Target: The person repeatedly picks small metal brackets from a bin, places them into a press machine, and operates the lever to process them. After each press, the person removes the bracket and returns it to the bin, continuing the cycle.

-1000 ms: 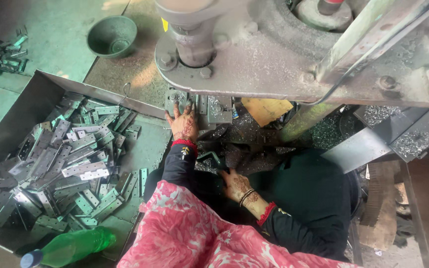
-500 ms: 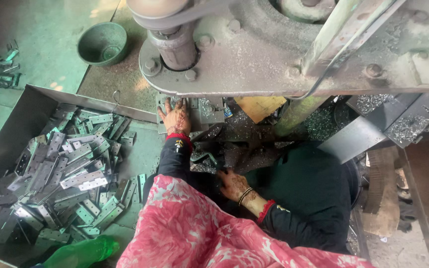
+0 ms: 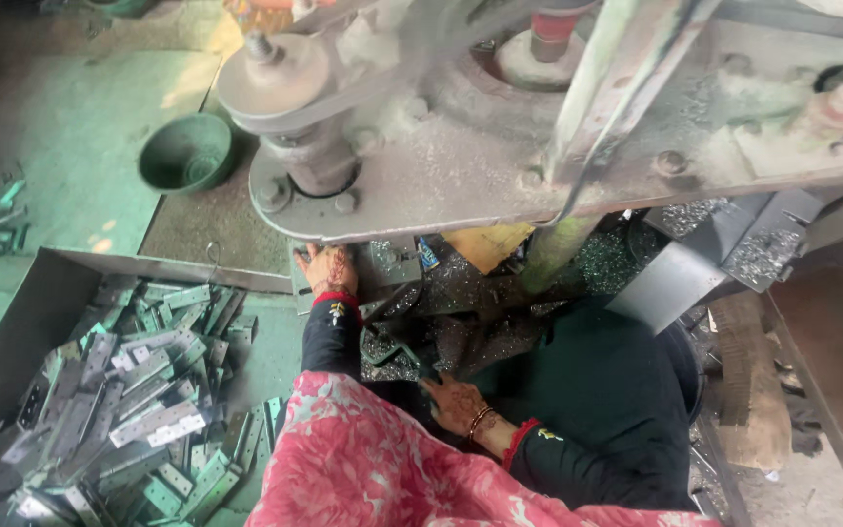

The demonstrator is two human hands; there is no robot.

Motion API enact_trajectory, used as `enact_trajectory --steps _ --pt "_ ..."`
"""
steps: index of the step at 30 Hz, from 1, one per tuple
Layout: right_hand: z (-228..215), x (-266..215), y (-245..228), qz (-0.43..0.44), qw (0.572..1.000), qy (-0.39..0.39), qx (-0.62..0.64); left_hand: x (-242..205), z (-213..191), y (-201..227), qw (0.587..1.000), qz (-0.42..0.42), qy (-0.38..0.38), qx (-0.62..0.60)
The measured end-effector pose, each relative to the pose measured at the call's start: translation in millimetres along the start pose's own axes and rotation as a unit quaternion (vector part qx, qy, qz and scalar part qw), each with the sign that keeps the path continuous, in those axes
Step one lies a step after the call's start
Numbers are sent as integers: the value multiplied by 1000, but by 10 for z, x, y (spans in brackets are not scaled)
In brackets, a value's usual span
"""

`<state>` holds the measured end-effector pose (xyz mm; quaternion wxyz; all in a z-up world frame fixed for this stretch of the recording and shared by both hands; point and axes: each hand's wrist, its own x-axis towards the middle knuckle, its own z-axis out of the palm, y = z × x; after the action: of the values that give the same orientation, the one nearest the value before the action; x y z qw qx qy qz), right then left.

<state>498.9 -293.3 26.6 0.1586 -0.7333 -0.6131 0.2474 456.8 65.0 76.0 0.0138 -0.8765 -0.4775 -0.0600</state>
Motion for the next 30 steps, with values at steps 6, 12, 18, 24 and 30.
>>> enact_trajectory --steps 6,12,18,24,30 --pt "-293 116 -195 17 999 -26 23 -173 -266 30 1000 -3 -26 -13" --pt "-867 198 -558 73 993 -90 32 -722 -722 172 998 12 -69 5" --pt "-779 220 -530 52 996 -76 18 -1399 -704 80 998 47 -45 13" --pt "-665 226 -493 43 997 -56 11 -1523 -241 -74 989 110 97 23" --pt "-895 293 -419 44 999 -3 4 -1593 -441 -18 971 121 199 -55"
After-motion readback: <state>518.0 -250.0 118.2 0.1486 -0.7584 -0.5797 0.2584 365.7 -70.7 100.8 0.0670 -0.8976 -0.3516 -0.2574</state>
